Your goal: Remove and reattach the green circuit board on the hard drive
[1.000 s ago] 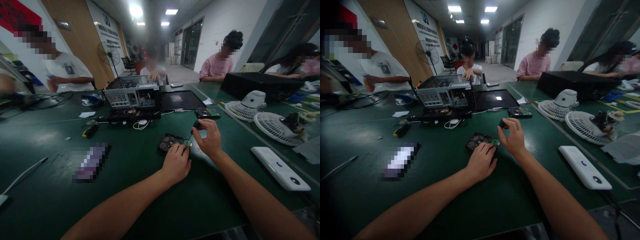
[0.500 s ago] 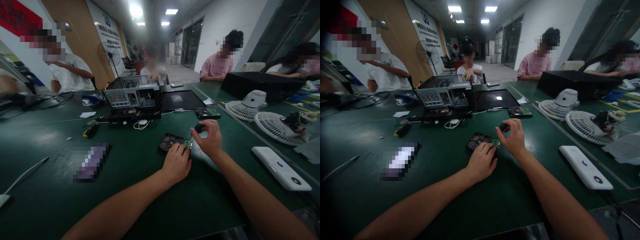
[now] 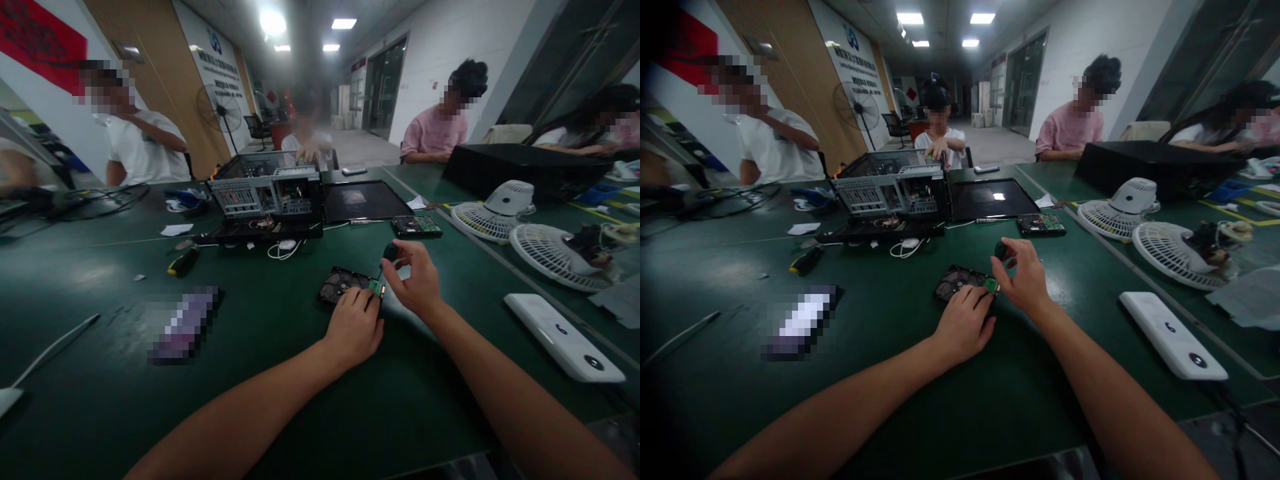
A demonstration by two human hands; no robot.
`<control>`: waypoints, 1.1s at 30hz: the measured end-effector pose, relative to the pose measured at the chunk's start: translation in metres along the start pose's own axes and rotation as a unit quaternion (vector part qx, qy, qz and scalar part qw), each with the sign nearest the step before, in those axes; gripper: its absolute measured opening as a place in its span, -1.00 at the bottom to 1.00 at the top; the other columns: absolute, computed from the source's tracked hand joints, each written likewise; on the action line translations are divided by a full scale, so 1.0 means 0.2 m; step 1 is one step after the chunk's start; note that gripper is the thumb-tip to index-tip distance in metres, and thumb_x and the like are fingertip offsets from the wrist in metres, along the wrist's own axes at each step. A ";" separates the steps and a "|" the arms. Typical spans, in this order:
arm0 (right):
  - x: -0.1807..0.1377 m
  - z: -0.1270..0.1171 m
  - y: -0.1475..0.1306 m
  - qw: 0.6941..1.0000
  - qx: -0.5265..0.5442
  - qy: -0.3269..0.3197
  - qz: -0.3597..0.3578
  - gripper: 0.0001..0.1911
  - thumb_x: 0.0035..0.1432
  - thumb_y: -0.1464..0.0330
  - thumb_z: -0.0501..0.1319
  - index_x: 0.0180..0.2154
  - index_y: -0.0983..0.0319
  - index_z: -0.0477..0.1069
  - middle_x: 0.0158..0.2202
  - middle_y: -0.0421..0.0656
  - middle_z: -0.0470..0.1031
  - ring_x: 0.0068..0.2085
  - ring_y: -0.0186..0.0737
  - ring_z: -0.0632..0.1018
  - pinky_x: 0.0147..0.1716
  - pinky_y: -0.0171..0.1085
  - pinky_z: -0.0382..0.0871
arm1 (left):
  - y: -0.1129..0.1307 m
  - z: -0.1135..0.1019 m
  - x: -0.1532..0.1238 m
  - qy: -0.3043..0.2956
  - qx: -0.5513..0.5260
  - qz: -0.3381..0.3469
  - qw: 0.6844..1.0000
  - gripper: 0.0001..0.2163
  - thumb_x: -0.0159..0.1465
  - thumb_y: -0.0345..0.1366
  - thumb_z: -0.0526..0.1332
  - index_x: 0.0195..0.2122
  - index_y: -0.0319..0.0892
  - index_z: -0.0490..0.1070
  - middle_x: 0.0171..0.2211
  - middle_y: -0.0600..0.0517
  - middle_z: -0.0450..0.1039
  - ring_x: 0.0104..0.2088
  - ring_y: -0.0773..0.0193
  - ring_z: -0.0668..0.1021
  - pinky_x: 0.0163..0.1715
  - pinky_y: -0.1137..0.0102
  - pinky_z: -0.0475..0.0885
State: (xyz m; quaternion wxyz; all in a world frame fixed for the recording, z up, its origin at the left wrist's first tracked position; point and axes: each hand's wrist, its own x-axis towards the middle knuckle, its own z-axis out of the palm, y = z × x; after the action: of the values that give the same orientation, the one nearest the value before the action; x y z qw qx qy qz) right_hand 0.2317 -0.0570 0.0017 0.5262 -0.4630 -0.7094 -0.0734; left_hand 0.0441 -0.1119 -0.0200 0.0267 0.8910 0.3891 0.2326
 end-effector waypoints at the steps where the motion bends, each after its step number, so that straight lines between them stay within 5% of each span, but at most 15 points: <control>1: 0.00 0.00 0.00 1.000 0.011 -0.002 -0.005 -0.52 0.27 0.29 0.30 0.18 0.11 0.28 -0.01 -0.03 0.47 -0.18 -0.14 0.61 -0.25 -0.10 0.63 | 0.00 0.00 0.00 0.001 0.001 -0.001 1.000 -0.60 0.36 -0.24 0.19 0.19 -0.21 0.35 0.14 -0.20 0.41 0.13 -0.08 0.40 0.11 0.03 0.42; 7: 0.00 0.02 0.03 0.998 0.060 0.014 -0.018 -0.46 0.26 0.38 0.30 0.21 0.11 0.21 0.22 0.03 0.42 0.01 -0.08 0.63 -0.17 -0.07 0.68 | 0.00 0.00 0.00 0.004 0.002 0.000 1.000 -0.62 0.37 -0.24 0.18 0.17 -0.23 0.37 0.14 -0.19 0.42 0.13 -0.07 0.40 0.12 0.05 0.41; 15: 0.03 -0.02 0.00 0.998 -0.015 0.044 -0.031 -0.59 0.23 0.36 0.33 0.09 0.12 0.36 0.00 -0.04 0.42 -0.19 -0.16 0.58 -0.25 -0.08 0.65 | 0.00 -0.01 0.00 0.002 0.000 0.000 1.000 -0.61 0.37 -0.24 0.18 0.19 -0.22 0.35 0.14 -0.19 0.41 0.14 -0.07 0.40 0.14 0.04 0.40; 21: 0.03 -0.02 -0.01 0.999 0.002 0.024 -0.022 -0.56 0.26 0.38 0.26 0.15 0.10 0.31 0.04 -0.03 0.44 -0.07 -0.08 0.58 -0.19 -0.06 0.66 | 0.00 0.00 0.00 0.002 0.000 0.001 1.000 -0.61 0.36 -0.24 0.19 0.19 -0.20 0.36 0.14 -0.18 0.41 0.14 -0.08 0.40 0.14 0.04 0.41; 26: 0.03 -0.02 -0.02 0.998 -0.034 0.043 -0.017 -0.60 0.22 0.33 0.34 0.07 0.10 0.33 -0.07 -0.10 0.40 -0.29 -0.22 0.53 -0.24 -0.08 0.62 | 0.00 0.00 0.00 0.006 0.001 0.003 1.000 -0.61 0.36 -0.24 0.18 0.19 -0.21 0.36 0.14 -0.19 0.42 0.14 -0.08 0.40 0.14 0.04 0.40; 33: 0.01 -0.01 0.00 1.000 0.026 0.017 0.000 -0.57 0.26 0.34 0.27 0.13 0.12 0.23 -0.02 -0.05 0.46 -0.16 -0.13 0.60 -0.18 -0.06 0.60 | 0.00 0.00 0.00 0.003 0.002 0.000 1.000 -0.61 0.37 -0.24 0.18 0.19 -0.21 0.36 0.13 -0.19 0.43 0.13 -0.07 0.41 0.12 0.04 0.41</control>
State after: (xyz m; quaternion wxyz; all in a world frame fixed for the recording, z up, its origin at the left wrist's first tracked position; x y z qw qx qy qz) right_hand 0.2324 -0.0565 0.0039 0.5504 -0.4479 -0.7018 -0.0629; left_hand 0.0444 -0.1120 -0.0192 0.0239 0.8904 0.3894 0.2345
